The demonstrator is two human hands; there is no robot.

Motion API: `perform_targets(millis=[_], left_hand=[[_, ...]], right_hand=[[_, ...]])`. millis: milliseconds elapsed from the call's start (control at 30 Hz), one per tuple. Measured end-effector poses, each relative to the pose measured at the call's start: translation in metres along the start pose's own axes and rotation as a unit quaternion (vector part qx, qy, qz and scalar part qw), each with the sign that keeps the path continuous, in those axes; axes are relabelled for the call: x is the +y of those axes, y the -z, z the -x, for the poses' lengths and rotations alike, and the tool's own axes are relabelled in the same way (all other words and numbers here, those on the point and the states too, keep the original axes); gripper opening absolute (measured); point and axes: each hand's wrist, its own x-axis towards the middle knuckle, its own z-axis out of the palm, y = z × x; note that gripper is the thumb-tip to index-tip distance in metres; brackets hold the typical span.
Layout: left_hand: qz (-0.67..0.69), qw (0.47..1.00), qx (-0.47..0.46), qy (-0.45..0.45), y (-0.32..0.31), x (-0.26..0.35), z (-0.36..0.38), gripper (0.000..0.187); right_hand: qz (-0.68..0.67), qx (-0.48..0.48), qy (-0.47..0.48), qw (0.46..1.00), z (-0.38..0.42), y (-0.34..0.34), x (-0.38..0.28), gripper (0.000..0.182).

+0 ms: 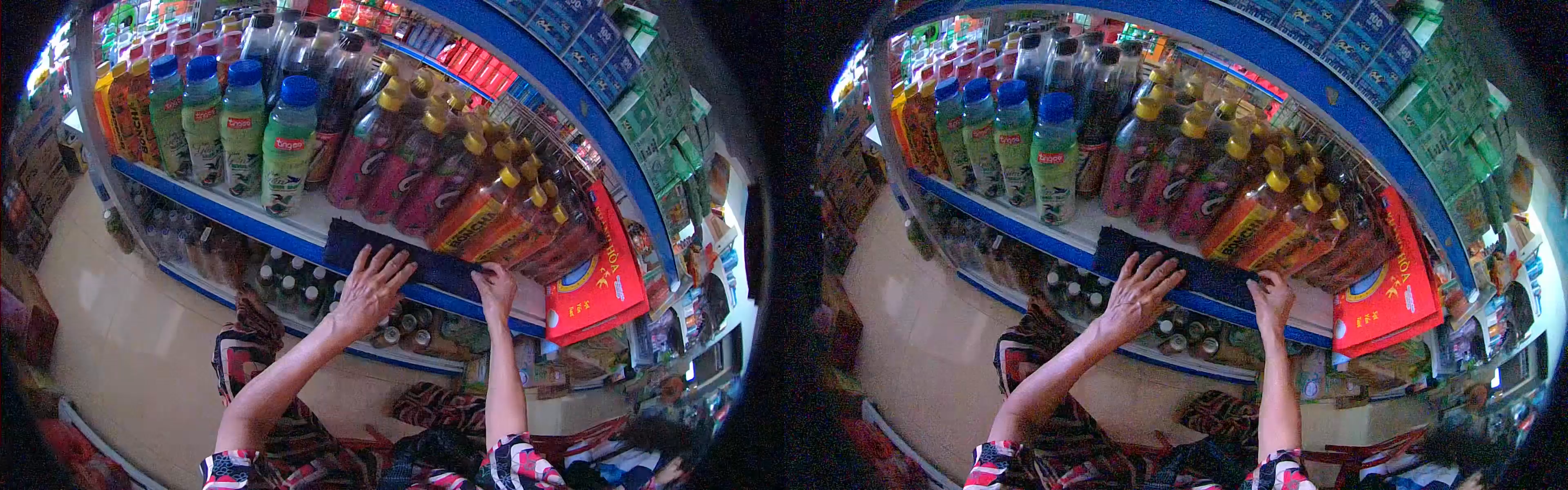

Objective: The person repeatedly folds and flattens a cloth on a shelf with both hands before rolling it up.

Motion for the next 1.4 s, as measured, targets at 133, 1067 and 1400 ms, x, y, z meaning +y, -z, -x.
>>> perform_targets(millis=[133,1067,1400], left_hand=[[-0.008,1.0,0.002,-0.006,0.003,-0.007,0.0,0.06],[0.01,0.999,-0.033,0.029,0.045,-0.068,0.006,0.044],[0.254,0.953,0.066,0.154,0.067,-0.052,0.0,0.019]], right_hand=[[0.034,0.018,0.004,0.999,0.003,-0.001,-0.001,0.029],[0.128,-0.109,0.259,0.951,0.046,0.001,-0.031,0.046],[0.0,-0.087,0.138,0.987,0.032,0.02,-0.016,0.026]])
